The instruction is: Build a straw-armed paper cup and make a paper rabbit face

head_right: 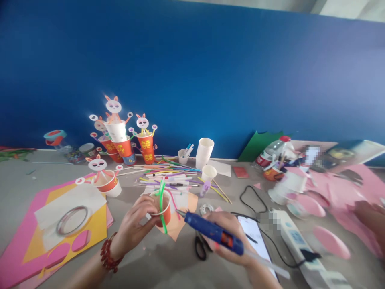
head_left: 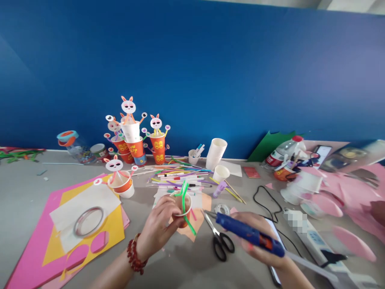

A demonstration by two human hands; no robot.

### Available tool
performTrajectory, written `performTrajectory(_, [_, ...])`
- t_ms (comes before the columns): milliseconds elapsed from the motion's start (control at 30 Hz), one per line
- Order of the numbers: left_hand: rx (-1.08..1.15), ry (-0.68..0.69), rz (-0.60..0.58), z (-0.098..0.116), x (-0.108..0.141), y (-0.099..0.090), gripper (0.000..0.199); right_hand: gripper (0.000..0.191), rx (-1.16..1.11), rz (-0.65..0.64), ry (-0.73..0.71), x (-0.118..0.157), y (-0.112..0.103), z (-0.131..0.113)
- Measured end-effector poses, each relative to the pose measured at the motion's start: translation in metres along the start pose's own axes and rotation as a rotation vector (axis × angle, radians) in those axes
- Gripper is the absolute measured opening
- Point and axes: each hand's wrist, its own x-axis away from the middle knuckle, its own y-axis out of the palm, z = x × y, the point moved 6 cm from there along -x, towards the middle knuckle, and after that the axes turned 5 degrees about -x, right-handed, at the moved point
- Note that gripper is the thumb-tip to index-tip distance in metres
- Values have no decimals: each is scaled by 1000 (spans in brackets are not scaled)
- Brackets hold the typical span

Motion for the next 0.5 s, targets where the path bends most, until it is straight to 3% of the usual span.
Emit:
performTrajectory(133, [-8, -6, 8, -4, 1, 0, 13, 31, -101, 293, 213, 11, -39, 45])
performTrajectory(200, [4, 5, 9, -4, 1, 0, 14, 37, 176, 377, 338, 12, -67, 74])
performTrajectory(233, [10, 9, 9, -4, 1, 0, 15, 42, 374, 380, 407, 10, -81, 89])
performTrajectory(333, [3, 3, 10, -3, 1, 0, 14, 30, 542, 355, 485, 3, -113, 132])
performTrajectory(433, [0, 1, 11, -1, 1, -1, 12, 14, 646, 216, 528, -7, -119, 169])
performTrajectory(500, [7, 13, 12, 1, -1, -1, 12, 17, 690, 126, 553, -13, -114, 188])
